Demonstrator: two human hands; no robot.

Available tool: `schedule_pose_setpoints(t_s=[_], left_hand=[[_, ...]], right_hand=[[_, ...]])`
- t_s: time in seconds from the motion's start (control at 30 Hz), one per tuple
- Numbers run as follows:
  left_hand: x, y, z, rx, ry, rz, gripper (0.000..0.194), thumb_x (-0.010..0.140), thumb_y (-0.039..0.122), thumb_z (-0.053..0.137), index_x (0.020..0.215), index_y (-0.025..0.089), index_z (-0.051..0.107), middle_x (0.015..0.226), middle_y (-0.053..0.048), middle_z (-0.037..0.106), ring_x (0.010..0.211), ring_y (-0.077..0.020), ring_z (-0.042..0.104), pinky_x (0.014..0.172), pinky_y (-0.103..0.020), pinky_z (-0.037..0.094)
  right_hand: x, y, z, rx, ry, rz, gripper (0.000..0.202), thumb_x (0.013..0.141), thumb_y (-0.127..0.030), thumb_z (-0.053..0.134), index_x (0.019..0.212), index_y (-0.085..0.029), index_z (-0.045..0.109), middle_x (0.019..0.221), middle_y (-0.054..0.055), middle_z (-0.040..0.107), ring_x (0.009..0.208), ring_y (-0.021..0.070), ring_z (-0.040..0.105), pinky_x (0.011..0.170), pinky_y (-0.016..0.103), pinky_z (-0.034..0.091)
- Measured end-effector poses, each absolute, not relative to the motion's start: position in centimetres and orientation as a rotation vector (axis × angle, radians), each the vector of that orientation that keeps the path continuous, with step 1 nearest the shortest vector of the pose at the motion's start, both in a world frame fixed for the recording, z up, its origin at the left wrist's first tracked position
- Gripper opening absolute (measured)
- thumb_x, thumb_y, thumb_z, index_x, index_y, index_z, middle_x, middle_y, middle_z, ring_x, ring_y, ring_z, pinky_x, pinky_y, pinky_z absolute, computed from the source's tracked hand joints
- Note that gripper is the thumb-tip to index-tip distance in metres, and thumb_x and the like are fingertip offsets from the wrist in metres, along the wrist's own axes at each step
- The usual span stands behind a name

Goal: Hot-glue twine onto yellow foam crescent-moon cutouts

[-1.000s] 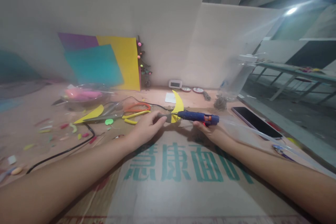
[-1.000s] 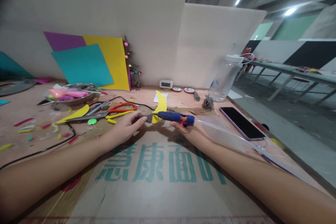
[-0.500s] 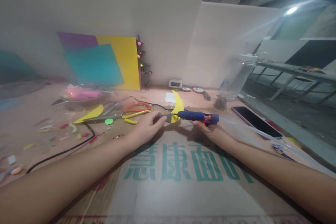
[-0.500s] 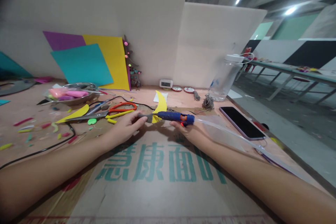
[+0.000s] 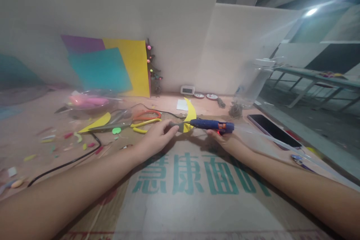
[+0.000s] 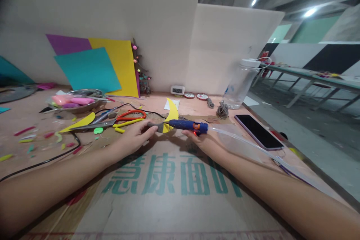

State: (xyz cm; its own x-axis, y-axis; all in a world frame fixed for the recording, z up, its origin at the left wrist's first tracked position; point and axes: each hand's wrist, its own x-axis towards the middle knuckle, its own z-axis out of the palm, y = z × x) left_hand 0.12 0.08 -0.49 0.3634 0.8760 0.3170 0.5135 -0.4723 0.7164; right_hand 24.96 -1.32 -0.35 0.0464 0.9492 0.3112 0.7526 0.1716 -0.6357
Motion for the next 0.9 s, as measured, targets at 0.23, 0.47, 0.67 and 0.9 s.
schedule_pose_setpoints(t_s=[0.23,0.47,0.67,0.9], left_hand=[[0.09,0.05,-0.48,2.131,1.198,0.946,0.027,0.091,0.038,0.044,0.079,0.017,0.056,0.07,0.0,0.057,0.065,-0.0152,0.05,0.056,-0.025,0.035],[0.15,-0.01,-0.44,2.146,1.219,0.943,0.027,0.09,0.038,0.044,0.078,0.017,0.056,0.069,0.0,0.056,0.065,-0.0154,0.05,0.056,-0.025,0.034],[0.11,0.01,-0.45,2.173,1.235,0.925,0.027,0.09,0.038,0.044,0.077,0.017,0.055,0.07,0.0,0.055,0.067,-0.0159,0.05,0.058,-0.026,0.034],[0.05,0.1,-0.45,2.133,1.212,0.95,0.026,0.09,0.037,0.044,0.076,0.018,0.055,0.073,0.0,0.058,0.069,-0.0163,0.051,0.061,-0.026,0.035]], right_hand=[[25.03,-1.35,-0.43,-1.62,-1.743,0.352,0.027,0.072,-0.051,0.058,0.074,-0.023,0.061,0.074,0.005,0.069,0.074,0.0272,0.067,0.073,0.039,0.054],[25.04,-1.25,-0.48,-1.638,-1.725,0.35,0.03,0.071,-0.051,0.059,0.079,-0.023,0.063,0.08,0.007,0.072,0.081,0.0291,0.068,0.077,0.04,0.054],[24.89,-1.44,-0.2,-1.625,-1.734,0.332,0.031,0.07,-0.053,0.06,0.078,-0.023,0.066,0.075,0.006,0.071,0.079,0.0288,0.067,0.073,0.038,0.054],[25.13,-1.66,0.0,-1.609,-1.781,0.349,0.033,0.075,-0.054,0.054,0.07,-0.023,0.063,0.066,0.003,0.066,0.067,0.0248,0.065,0.063,0.035,0.053]])
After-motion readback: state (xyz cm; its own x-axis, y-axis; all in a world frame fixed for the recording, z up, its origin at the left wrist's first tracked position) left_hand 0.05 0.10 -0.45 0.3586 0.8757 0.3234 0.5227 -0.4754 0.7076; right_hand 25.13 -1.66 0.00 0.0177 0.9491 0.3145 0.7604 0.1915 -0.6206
